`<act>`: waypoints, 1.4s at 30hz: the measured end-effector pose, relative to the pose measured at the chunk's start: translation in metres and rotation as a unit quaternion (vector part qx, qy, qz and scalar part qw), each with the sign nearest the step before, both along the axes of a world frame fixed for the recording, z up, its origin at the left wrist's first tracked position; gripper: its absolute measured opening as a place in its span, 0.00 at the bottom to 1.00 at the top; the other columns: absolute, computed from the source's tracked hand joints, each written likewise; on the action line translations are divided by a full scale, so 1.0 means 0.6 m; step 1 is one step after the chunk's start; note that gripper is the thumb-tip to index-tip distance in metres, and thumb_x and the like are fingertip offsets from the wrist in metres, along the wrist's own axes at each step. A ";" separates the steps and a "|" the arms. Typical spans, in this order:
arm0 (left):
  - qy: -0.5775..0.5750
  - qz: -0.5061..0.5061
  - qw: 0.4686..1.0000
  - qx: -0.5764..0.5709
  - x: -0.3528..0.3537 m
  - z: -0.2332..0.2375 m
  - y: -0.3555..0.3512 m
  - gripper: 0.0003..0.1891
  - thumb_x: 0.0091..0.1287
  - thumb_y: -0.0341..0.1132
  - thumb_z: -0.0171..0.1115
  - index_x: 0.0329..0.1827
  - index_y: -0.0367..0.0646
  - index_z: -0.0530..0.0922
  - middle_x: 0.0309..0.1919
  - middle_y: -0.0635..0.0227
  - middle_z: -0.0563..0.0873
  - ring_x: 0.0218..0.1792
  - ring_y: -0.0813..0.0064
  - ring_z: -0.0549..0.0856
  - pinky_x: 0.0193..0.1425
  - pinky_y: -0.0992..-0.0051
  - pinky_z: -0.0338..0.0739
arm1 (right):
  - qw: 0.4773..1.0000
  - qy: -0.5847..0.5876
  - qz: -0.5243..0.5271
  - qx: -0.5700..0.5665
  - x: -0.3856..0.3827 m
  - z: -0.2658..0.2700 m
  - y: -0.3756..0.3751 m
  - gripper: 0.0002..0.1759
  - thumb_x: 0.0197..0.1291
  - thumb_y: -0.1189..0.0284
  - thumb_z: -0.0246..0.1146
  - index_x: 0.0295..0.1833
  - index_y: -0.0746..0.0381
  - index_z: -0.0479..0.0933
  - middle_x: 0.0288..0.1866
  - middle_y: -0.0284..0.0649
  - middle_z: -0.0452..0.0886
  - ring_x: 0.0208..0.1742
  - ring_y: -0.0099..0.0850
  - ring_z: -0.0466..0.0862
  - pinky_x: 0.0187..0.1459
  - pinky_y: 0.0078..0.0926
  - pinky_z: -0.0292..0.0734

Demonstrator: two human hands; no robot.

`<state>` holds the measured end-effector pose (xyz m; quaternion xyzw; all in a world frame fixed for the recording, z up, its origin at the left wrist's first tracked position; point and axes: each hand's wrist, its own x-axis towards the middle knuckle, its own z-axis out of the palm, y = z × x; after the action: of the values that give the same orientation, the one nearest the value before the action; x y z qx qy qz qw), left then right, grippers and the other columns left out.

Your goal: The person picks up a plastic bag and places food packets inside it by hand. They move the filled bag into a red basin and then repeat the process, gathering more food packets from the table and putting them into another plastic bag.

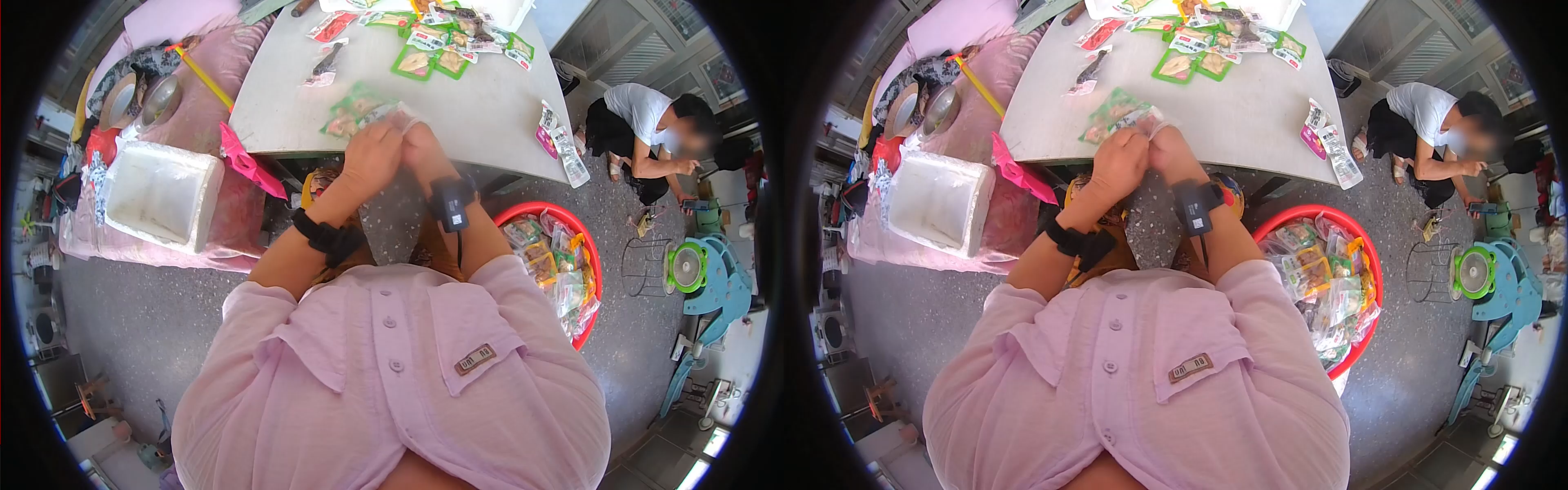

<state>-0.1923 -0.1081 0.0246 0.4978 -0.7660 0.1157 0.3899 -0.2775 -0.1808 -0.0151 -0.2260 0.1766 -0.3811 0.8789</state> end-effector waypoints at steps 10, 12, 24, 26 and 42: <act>-0.003 0.002 0.995 0.102 -0.024 -0.023 -0.005 0.05 0.49 0.30 0.54 0.23 0.40 0.68 0.24 0.61 0.72 0.27 0.60 0.74 0.29 0.65 0.70 | 0.932 0.211 -0.106 -0.276 -0.040 -0.025 0.015 0.11 0.58 0.71 0.47 0.41 0.65 0.69 0.37 0.40 0.73 0.38 0.29 0.73 0.40 0.25 0.69; 0.013 0.016 0.997 0.075 -0.025 -0.027 0.000 0.07 0.47 0.32 0.56 0.27 0.41 0.70 0.26 0.62 0.73 0.29 0.61 0.74 0.30 0.66 0.70 | 0.928 0.228 -0.114 -0.270 -0.047 -0.021 0.008 0.10 0.58 0.72 0.46 0.39 0.65 0.69 0.36 0.40 0.73 0.36 0.31 0.73 0.40 0.27 0.69; -0.042 -0.001 0.999 -0.033 -0.021 -0.074 0.019 0.23 0.39 0.32 0.62 0.44 0.46 0.70 0.42 0.61 0.70 0.45 0.60 0.70 0.46 0.63 0.63 | 0.898 0.362 -0.183 -0.169 -0.146 -0.017 0.016 0.15 0.48 0.76 0.51 0.44 0.69 0.67 0.37 0.45 0.73 0.39 0.34 0.74 0.42 0.25 0.69; -0.049 -0.010 0.998 -0.037 -0.016 -0.078 0.013 0.20 0.40 0.31 0.61 0.41 0.45 0.72 0.42 0.60 0.70 0.45 0.60 0.70 0.46 0.63 0.64 | 0.725 0.540 -0.303 -0.301 -0.153 -0.030 0.008 0.17 0.45 0.77 0.52 0.44 0.69 0.67 0.36 0.47 0.74 0.39 0.38 0.75 0.44 0.27 0.68; 0.204 -0.043 0.956 0.208 0.069 0.133 -0.108 0.08 0.55 0.32 0.50 0.33 0.36 0.73 0.29 0.60 0.77 0.36 0.66 0.75 0.38 0.71 0.68 | 0.635 0.535 -0.133 -0.540 -0.145 0.145 -0.042 0.13 0.47 0.73 0.53 0.39 0.67 0.71 0.30 0.46 0.75 0.34 0.39 0.75 0.37 0.29 0.69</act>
<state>-0.1512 -0.1727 0.1042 0.5472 -0.6981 -0.1674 0.4304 -0.3644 -0.2057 0.0717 -0.7990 0.4068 -0.3338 0.2911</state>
